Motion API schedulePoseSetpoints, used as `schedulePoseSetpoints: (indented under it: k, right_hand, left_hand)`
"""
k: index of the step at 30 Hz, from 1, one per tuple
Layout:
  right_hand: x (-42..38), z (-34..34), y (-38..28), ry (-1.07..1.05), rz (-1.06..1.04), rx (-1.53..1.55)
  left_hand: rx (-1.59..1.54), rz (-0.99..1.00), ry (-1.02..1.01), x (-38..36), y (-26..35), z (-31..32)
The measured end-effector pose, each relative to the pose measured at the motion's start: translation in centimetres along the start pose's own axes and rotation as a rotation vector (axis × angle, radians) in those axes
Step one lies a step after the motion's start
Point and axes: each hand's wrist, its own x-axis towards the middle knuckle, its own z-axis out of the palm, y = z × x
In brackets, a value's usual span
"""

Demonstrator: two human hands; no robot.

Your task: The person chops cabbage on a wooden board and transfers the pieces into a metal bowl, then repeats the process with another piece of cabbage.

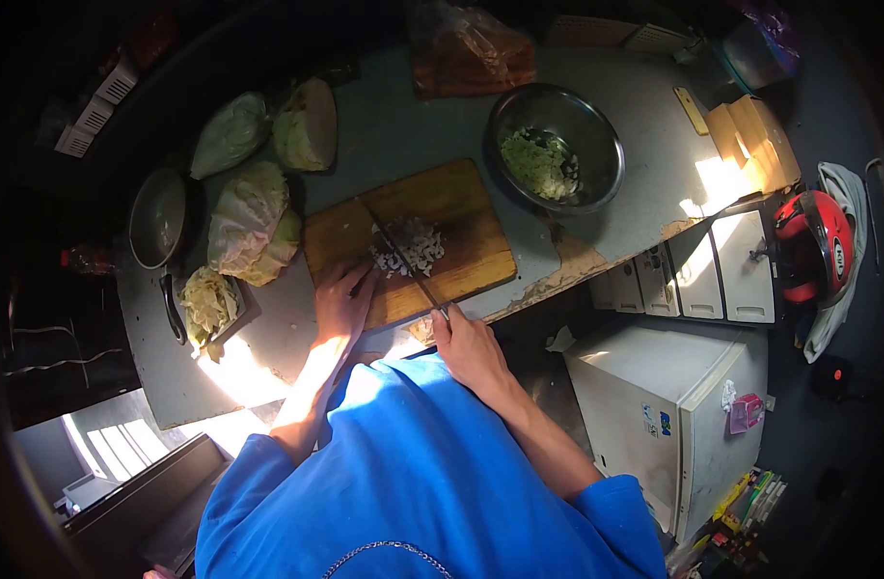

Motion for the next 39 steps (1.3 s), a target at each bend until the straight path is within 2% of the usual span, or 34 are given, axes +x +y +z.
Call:
schedulePoseSetpoints:
  k: [4,9,12,18,21,24,27,34,39]
  right_hand:
    - [-0.5,0.0,-0.6,-0.058,0.04,0.01]
    - [0.0,1.4,-0.1,-0.074,0.095,-0.122]
    - [0.1,1.0,0.3,-0.055,0.038,-0.066]
    - [0.1,0.1,-0.6,-0.064,0.013,0.014]
    - [0.2,1.6,0.2,-0.044,-0.049,-0.013]
    - [0.1,1.9,-0.1,-0.039,-0.006,-0.106]
    - [0.3,1.6,0.1,-0.083,0.017,-0.07]
    - [-0.5,0.7,-0.5,-0.105,0.001,0.041]
    - [-0.1,1.6,-0.2,-0.09,0.045,-0.088]
  left_hand:
    - [0.0,0.028,-0.017,-0.2,0.1,0.4]
    - [-0.026,-0.005,-0.037,-0.2,-0.3,0.6]
    - [0.008,0.046,-0.029,-0.1,-0.8,0.3]
    - [-0.014,-0.035,-0.048,-0.2,-0.2,-0.3]
    - [-0.054,0.01,-0.038,-0.5,-0.7,0.2]
    - [-0.037,0.036,-0.03,-0.4,-1.2,0.2]
    - [-0.001,0.102,-0.015,-0.1,-1.4,0.4]
    - [0.003,0.085,0.013,-0.4,-1.1,0.5]
    - [0.032,0.067,-0.005,-0.4,-1.2,0.5]
